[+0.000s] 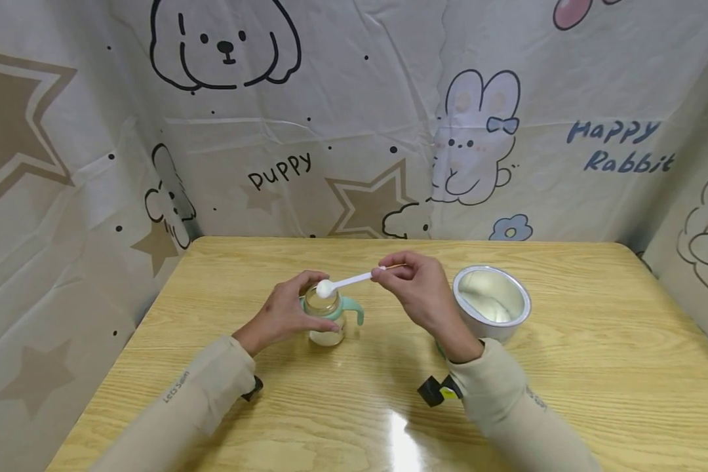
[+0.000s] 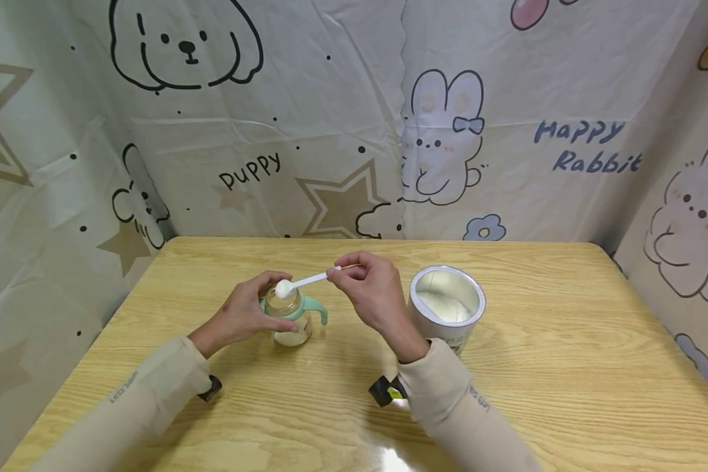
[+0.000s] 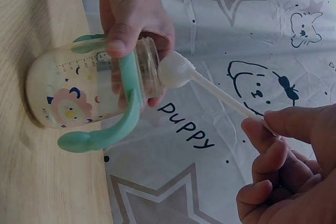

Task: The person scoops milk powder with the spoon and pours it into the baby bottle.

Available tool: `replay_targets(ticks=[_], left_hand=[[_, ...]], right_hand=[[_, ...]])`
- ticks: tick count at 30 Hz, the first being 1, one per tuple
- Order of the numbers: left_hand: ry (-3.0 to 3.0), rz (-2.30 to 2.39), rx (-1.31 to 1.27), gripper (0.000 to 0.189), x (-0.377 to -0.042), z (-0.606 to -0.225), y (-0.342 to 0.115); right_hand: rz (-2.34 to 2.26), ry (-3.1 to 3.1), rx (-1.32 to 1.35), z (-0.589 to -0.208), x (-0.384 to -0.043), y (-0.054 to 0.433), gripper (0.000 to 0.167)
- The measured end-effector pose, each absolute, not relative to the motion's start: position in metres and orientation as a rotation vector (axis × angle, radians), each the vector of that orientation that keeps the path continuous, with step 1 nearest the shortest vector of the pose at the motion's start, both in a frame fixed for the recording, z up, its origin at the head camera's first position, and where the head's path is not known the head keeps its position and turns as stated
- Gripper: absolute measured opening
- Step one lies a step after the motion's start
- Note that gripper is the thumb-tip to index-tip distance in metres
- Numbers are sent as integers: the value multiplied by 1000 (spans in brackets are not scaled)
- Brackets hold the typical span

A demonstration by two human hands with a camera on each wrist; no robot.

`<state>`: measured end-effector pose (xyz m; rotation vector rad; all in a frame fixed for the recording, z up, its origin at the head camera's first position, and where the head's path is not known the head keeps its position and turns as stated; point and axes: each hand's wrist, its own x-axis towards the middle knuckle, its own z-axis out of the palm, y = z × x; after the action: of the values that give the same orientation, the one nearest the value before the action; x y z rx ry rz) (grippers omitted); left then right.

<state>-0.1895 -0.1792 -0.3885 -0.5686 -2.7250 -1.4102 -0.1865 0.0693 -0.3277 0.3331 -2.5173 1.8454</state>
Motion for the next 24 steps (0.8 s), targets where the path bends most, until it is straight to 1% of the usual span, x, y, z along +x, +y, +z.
replay_targets(ticks=[9, 19, 24], left_hand=[[-2717, -1448, -594, 80, -190, -389, -180], [-2724, -1443, -588, 81, -189, -389, -179], [-2711, -1449, -591, 80, -190, -390, -179]], right_hand=[[1797, -2532, 348, -336, -188, 64, 17], [1787, -2518, 581, -343, -187, 66, 6], [1702, -2534, 604, -343, -187, 66, 6]])
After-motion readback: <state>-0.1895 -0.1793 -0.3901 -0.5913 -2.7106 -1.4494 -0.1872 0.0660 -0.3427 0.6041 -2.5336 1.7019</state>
